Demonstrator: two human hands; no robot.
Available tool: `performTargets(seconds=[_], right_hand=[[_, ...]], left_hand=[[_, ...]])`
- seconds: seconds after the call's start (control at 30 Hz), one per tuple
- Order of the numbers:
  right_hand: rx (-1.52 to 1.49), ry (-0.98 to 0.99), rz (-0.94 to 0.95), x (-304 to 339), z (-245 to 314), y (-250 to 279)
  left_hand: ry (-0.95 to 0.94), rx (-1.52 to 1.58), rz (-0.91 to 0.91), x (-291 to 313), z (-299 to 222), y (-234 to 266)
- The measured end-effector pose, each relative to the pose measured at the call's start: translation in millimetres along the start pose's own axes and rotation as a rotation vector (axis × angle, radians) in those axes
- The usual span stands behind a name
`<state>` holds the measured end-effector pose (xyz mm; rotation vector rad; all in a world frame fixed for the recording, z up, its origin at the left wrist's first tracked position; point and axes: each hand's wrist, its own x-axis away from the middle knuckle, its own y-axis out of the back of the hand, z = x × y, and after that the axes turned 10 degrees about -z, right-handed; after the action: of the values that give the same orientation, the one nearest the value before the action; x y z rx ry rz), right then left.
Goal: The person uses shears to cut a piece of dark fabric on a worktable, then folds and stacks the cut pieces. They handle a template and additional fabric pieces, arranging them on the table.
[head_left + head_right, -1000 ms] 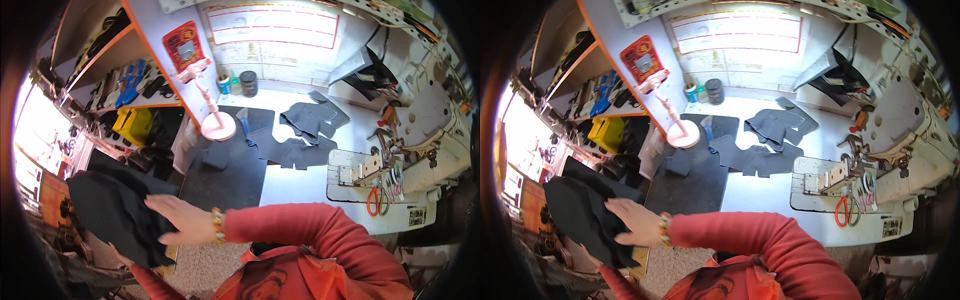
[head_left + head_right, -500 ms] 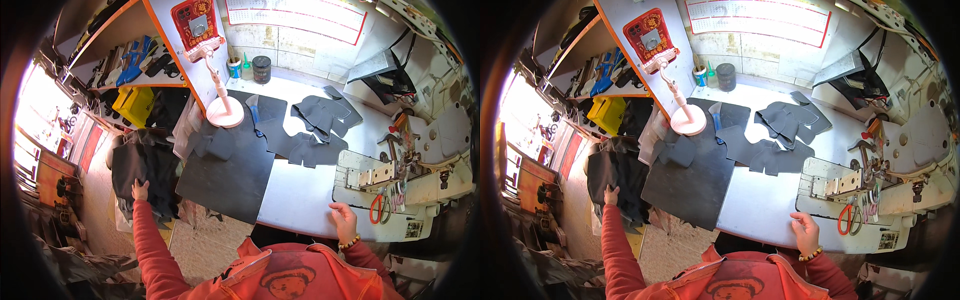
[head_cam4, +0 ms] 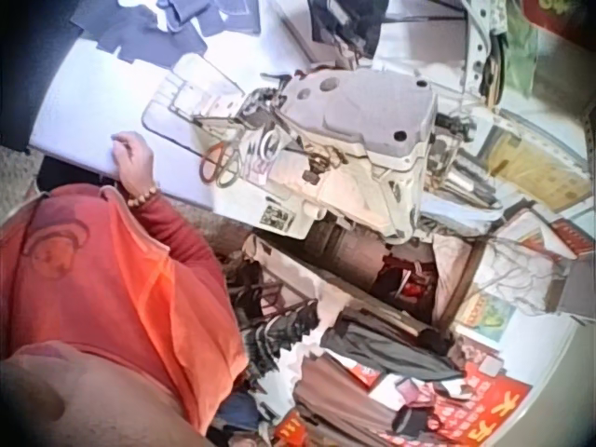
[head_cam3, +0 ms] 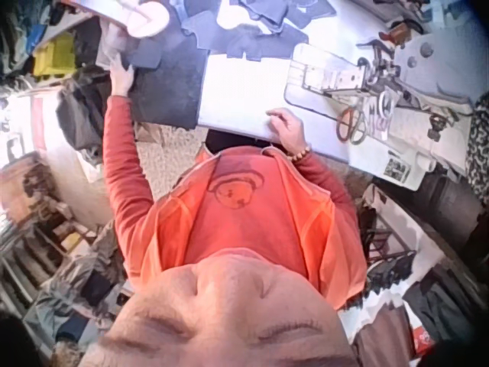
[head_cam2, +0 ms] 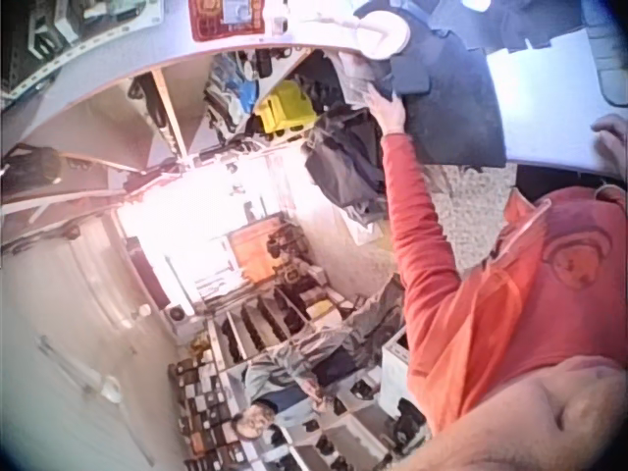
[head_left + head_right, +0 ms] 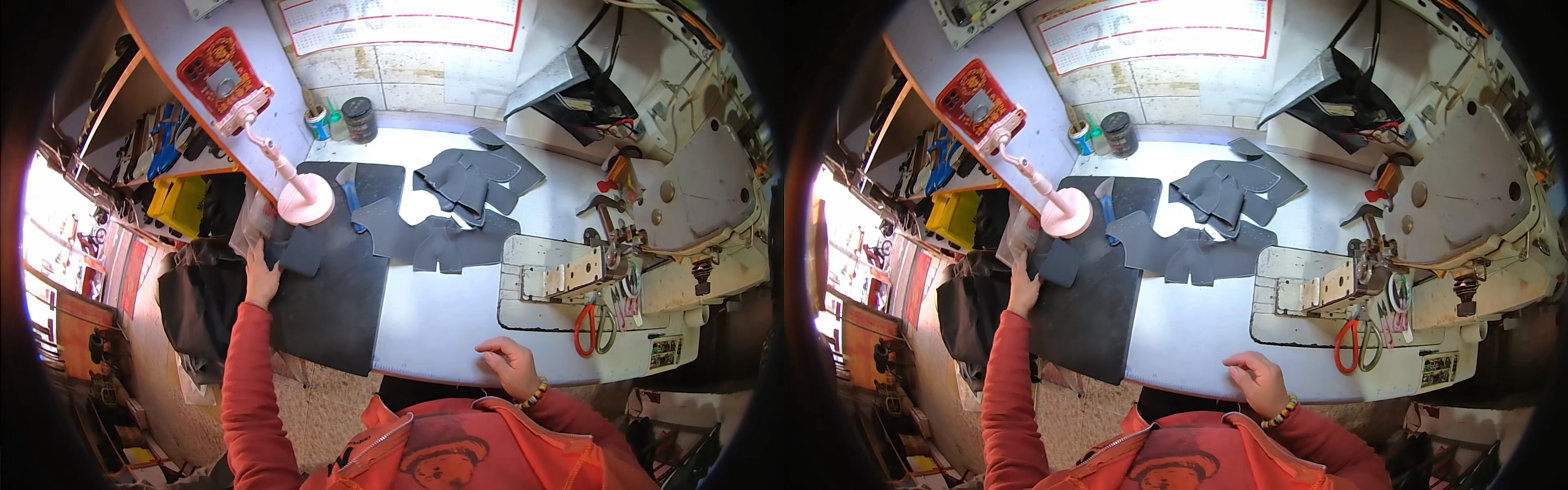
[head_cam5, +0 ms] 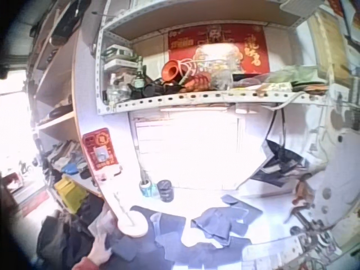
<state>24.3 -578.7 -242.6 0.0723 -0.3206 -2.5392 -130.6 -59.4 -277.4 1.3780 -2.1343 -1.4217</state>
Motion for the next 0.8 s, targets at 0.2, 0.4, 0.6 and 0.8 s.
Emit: performTargets(seconds=[0.2, 0.4, 0.6, 0.8], right_hand=[[-0.041, -0.074, -0.062, 5, -16, 17], [-0.059, -0.047, -0.005, -6, -13, 10], [-0.014, 0.008, -0.020, -22, -2, 5], [-0.276, 0.191, -0.424, -147, 1, -15]], left_hand=[[0.047, -0.430, -0.325, 0, -19, -18], [-0.140, -0.696, -0.391, 5, -60, -4], [-0.266, -0.281, -0.179, 48, -106, -37], [-0.417, -0.082, -0.177, 64, -158, -55]])
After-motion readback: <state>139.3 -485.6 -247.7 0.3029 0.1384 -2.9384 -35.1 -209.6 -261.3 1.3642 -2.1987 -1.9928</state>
